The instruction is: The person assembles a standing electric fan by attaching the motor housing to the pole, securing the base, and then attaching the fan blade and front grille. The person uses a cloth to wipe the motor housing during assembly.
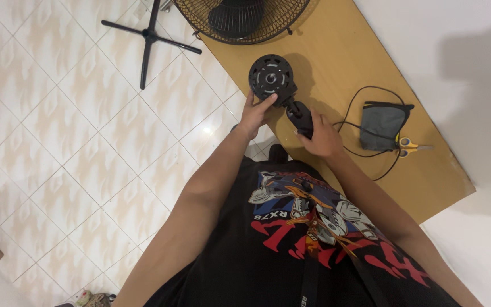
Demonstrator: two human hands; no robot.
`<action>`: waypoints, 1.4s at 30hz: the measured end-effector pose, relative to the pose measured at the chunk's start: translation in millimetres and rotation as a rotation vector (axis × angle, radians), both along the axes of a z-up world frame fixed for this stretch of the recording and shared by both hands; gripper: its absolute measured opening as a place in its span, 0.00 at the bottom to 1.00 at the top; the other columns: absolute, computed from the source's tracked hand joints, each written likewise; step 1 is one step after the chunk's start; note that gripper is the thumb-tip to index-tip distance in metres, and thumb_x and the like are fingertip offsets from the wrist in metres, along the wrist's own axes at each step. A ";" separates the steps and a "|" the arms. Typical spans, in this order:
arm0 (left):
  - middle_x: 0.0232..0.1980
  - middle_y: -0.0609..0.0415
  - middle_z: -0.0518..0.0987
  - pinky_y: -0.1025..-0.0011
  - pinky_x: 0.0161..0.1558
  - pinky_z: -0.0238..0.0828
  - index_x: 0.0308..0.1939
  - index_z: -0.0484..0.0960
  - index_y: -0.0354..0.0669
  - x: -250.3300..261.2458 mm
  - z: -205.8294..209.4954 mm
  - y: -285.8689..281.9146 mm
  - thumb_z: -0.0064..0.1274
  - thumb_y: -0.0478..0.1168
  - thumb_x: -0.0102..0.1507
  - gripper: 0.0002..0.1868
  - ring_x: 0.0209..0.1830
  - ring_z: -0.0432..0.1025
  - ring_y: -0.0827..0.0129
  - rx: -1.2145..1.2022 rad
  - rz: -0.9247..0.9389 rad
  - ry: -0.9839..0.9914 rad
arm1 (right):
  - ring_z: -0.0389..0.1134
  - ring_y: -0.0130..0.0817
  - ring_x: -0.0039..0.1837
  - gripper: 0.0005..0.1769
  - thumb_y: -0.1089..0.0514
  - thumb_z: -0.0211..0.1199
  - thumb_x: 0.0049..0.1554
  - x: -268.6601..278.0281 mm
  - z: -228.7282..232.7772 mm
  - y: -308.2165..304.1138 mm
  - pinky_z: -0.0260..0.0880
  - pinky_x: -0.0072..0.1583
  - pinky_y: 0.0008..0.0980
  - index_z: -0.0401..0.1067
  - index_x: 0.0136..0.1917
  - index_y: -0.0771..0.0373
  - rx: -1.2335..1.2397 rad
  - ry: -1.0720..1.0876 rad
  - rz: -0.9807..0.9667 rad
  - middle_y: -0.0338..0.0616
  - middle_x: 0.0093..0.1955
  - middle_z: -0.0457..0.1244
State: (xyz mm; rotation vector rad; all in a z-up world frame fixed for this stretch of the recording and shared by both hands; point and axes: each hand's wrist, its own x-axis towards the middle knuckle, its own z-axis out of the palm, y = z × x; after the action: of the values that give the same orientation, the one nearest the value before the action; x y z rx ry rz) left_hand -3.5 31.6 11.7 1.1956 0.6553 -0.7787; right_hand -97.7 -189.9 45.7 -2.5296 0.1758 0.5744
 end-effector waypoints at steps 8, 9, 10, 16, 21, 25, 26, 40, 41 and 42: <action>0.75 0.36 0.63 0.45 0.63 0.66 0.81 0.28 0.50 -5.2 9.2 9.1 0.69 0.55 0.50 0.72 0.72 0.64 0.50 0.029 -0.056 -0.080 | 0.68 0.57 0.63 0.24 0.51 0.61 0.64 -0.5 3.8 -15.4 0.69 0.62 0.47 0.69 0.71 0.60 0.138 -0.273 -0.081 0.56 0.63 0.66; 0.75 0.36 0.62 0.46 0.62 0.67 0.80 0.27 0.49 -7.0 11.9 10.0 0.69 0.55 0.49 0.72 0.72 0.64 0.49 0.030 -0.054 -0.091 | 0.69 0.57 0.61 0.22 0.52 0.61 0.64 0.3 9.2 -18.1 0.70 0.60 0.47 0.70 0.69 0.60 0.153 -0.283 -0.125 0.57 0.61 0.66; 0.75 0.36 0.60 0.48 0.61 0.69 0.80 0.30 0.48 -9.1 14.3 10.6 0.70 0.55 0.50 0.71 0.71 0.65 0.49 0.087 -0.056 -0.105 | 0.69 0.57 0.59 0.21 0.53 0.61 0.64 0.9 15.6 -19.9 0.70 0.59 0.48 0.71 0.68 0.60 0.168 -0.291 -0.171 0.57 0.59 0.67; 0.63 0.40 0.69 0.64 0.50 0.75 0.73 0.56 0.36 -31.4 11.6 6.6 0.70 0.55 0.54 0.53 0.56 0.72 0.58 0.307 -0.085 -0.224 | 0.64 0.63 0.54 0.25 0.63 0.55 0.63 8.6 57.3 -25.6 0.65 0.54 0.52 0.65 0.72 0.71 0.132 -0.466 -0.037 0.63 0.53 0.63; 0.44 0.55 0.77 0.75 0.46 0.73 0.56 0.76 0.35 -47.1 11.7 -8.5 0.66 0.56 0.63 0.30 0.43 0.72 0.72 0.247 -0.465 -0.476 | 0.66 0.59 0.53 0.26 0.66 0.56 0.57 13.5 85.9 -20.1 0.66 0.56 0.49 0.66 0.69 0.69 0.200 -0.423 0.206 0.59 0.49 0.64; 0.39 0.59 0.76 0.77 0.40 0.71 0.58 0.74 0.40 -45.6 30.2 -24.1 0.56 0.49 0.68 0.21 0.37 0.72 0.76 -0.115 -0.412 -0.479 | 0.67 0.56 0.51 0.25 0.64 0.60 0.59 13.3 95.7 -8.7 0.67 0.55 0.49 0.68 0.70 0.66 0.300 -0.299 0.253 0.57 0.47 0.66; 0.35 0.58 0.75 0.76 0.36 0.69 0.56 0.77 0.38 -40.2 35.6 -26.2 0.54 0.47 0.70 0.18 0.33 0.70 0.75 -0.239 -0.452 -0.351 | 0.68 0.55 0.52 0.24 0.62 0.62 0.59 13.1 96.2 -9.4 0.68 0.55 0.47 0.69 0.68 0.65 0.328 -0.365 0.246 0.56 0.49 0.67; 0.50 0.52 0.84 0.71 0.56 0.78 0.59 0.78 0.38 0.6 92.6 7.3 0.55 0.31 0.68 0.15 0.50 0.79 0.72 -0.595 -0.806 -0.395 | 0.59 0.21 0.38 0.11 0.62 0.66 0.62 8.5 104.7 -86.1 0.58 0.40 0.24 0.79 0.59 0.64 0.558 -0.380 -0.205 0.42 0.36 0.63; 0.50 0.52 0.84 0.72 0.57 0.77 0.63 0.75 0.39 -2.5 98.4 0.0 0.55 0.29 0.68 0.19 0.51 0.79 0.72 -0.673 -0.850 -0.402 | 0.60 0.23 0.37 0.11 0.62 0.66 0.62 12.4 103.1 -75.8 0.59 0.39 0.26 0.79 0.58 0.64 0.518 -0.364 -0.219 0.43 0.36 0.63; 0.51 0.52 0.83 0.72 0.58 0.75 0.67 0.72 0.40 -5.1 104.8 -7.4 0.54 0.28 0.68 0.23 0.52 0.78 0.71 -0.751 -0.894 -0.409 | 0.60 0.26 0.36 0.11 0.63 0.67 0.62 16.0 102.5 -66.3 0.59 0.39 0.28 0.79 0.58 0.65 0.479 -0.349 -0.234 0.45 0.35 0.63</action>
State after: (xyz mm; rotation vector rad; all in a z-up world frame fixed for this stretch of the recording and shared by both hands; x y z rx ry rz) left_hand -8.6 24.2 116.5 0.8555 -0.5488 -1.3107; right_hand -81.7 -256.1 148.3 -2.0620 0.1773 0.0622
